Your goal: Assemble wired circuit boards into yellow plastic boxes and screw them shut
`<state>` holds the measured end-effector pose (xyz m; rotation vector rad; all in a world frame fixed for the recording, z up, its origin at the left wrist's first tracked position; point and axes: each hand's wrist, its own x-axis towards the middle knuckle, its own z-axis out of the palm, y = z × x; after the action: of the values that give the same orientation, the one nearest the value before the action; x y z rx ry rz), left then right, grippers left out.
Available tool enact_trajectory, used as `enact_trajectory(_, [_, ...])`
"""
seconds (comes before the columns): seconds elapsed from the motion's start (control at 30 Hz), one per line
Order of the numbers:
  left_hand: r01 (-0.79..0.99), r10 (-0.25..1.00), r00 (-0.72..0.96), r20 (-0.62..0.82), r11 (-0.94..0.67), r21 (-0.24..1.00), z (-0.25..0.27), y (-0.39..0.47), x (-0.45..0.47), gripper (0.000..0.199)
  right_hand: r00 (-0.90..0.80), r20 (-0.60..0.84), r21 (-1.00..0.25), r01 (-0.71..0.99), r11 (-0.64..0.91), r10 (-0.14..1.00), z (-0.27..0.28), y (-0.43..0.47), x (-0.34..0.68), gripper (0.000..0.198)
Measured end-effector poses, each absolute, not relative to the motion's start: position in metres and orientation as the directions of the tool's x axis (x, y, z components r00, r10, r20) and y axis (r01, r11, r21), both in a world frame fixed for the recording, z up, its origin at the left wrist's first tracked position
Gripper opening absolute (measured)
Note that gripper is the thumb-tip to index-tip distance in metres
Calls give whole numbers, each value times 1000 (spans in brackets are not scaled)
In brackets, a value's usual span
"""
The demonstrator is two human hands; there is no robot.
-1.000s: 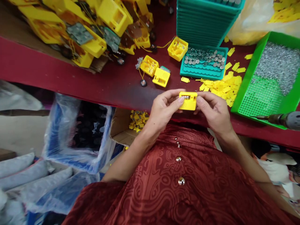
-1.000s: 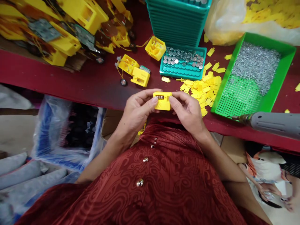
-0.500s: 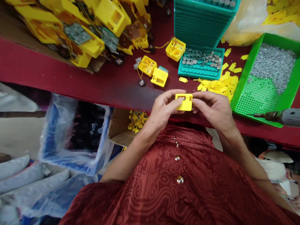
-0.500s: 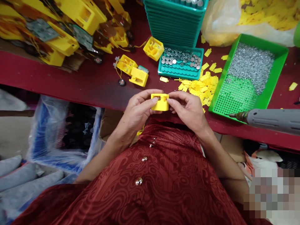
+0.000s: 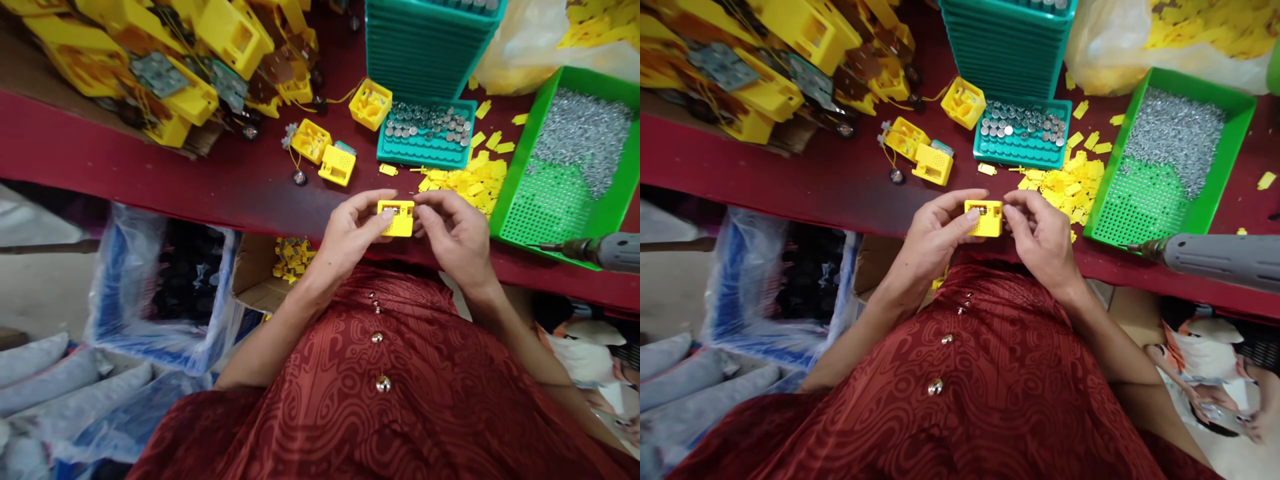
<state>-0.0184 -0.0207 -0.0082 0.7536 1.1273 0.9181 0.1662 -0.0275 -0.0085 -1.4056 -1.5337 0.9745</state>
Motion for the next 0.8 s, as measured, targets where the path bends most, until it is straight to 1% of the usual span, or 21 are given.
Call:
enact_trajectory(0.03, [-225, 895, 156, -417, 443, 868, -8, -20, -19, 40, -46, 111, -915, 386, 120, 993, -7, -28, 167, 17])
enact_trajectory(0.1, [-244, 892, 155, -424, 450, 859, -7, -20, -18, 40, -97, 235, -856, 451, 253, 967, -5, -30, 169, 12])
enact_trajectory(0.17, [-268, 891, 161, -423, 453, 850, -7, -20, -18, 40, -171, 338, -779, 501, 377, 925, -6, -30, 171, 18])
enact_trajectory(0.23, [-291, 891, 162, -425, 454, 842, -7, -20, -17, 42, -214, 396, -715, 538, 445, 893, -8, -30, 171, 24])
enact_trajectory(0.37, [-324, 881, 145, -450, 472, 820, -7, -20, -16, 50, -281, 447, -637, 566, 522, 850, -11, -28, 172, 19])
enact_trajectory(0.53, [-350, 847, 190, -496, 530, 772, -9, -19, -15, 37, -301, 473, -607, 570, 554, 828, -12, -29, 172, 15])
enact_trajectory(0.6, [-353, 844, 197, -499, 536, 767, -10, -18, -14, 35, -299, 479, -606, 568, 557, 826, -12, -31, 171, 15])
enact_trajectory(0.7, [-352, 858, 193, -477, 514, 782, -9, -15, -14, 38, -245, 488, -643, 548, 535, 838, -12, -35, 172, 19])
enact_trajectory(0.8, [-328, 869, 210, -448, 495, 805, -7, -14, -13, 41, -156, 426, -716, 544, 438, 891, -13, -38, 174, 30])
